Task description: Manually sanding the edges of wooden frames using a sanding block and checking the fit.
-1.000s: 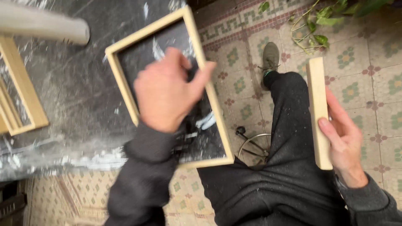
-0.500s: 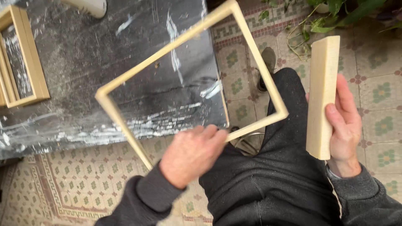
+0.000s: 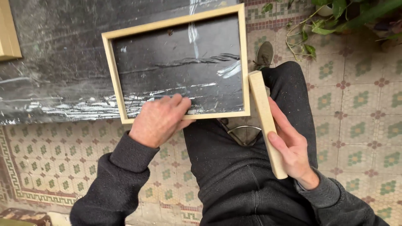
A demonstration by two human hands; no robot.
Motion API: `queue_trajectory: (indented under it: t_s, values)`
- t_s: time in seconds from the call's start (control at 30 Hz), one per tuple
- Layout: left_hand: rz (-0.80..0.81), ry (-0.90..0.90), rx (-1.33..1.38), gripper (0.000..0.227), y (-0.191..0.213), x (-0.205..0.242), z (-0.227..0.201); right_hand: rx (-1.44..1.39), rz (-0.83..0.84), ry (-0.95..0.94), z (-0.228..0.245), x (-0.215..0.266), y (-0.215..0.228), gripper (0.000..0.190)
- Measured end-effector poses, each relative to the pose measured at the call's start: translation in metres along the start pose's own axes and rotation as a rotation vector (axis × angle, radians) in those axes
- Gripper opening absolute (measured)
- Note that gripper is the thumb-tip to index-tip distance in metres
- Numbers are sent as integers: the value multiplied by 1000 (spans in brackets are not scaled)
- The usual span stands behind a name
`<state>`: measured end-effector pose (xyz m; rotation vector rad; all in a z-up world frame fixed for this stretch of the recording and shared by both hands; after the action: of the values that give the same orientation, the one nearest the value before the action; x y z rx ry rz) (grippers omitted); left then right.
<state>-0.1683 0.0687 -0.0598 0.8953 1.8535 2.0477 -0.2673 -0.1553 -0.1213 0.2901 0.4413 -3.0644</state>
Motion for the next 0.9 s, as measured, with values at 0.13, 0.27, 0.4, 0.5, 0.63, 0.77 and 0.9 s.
queue_trajectory:
  t_s: [0.13,0.27,0.4,0.5,0.63,0.77,0.9]
  values:
    - [-83,163,198,51,13,-2,-10,101,-1,47,-4,3,-7,62]
    - [-361,92,490,72,14,-13,-57,62,-77,65,-7,8,-22,63]
    - [-365,73,377,81,11,-22,-62,50,-116,17,-10,7,-17,66]
    - [-332,40,245,86,4,-32,-64,77,-90,72,-10,-11,-5,70]
    - [-294,23,227,82,-2,-33,-66,18,-145,83,-18,-39,-10,72]
    - [-277,63,334,75,4,-36,-66,177,-22,187,-18,-84,-21,78]
    - [-309,56,352,73,-5,-36,-67,59,32,255,-37,-142,-8,79]
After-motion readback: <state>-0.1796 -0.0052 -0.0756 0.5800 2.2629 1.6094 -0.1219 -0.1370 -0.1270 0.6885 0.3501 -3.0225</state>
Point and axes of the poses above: each hand's wrist, its own x-axis away from the middle knuckle, its own y-axis out of the back of the hand, z = x × y, the point moved 9 cm from there along -x, towards the middle knuckle, and after that the axes turned 15 degrees about y, right-handed, at the moved point
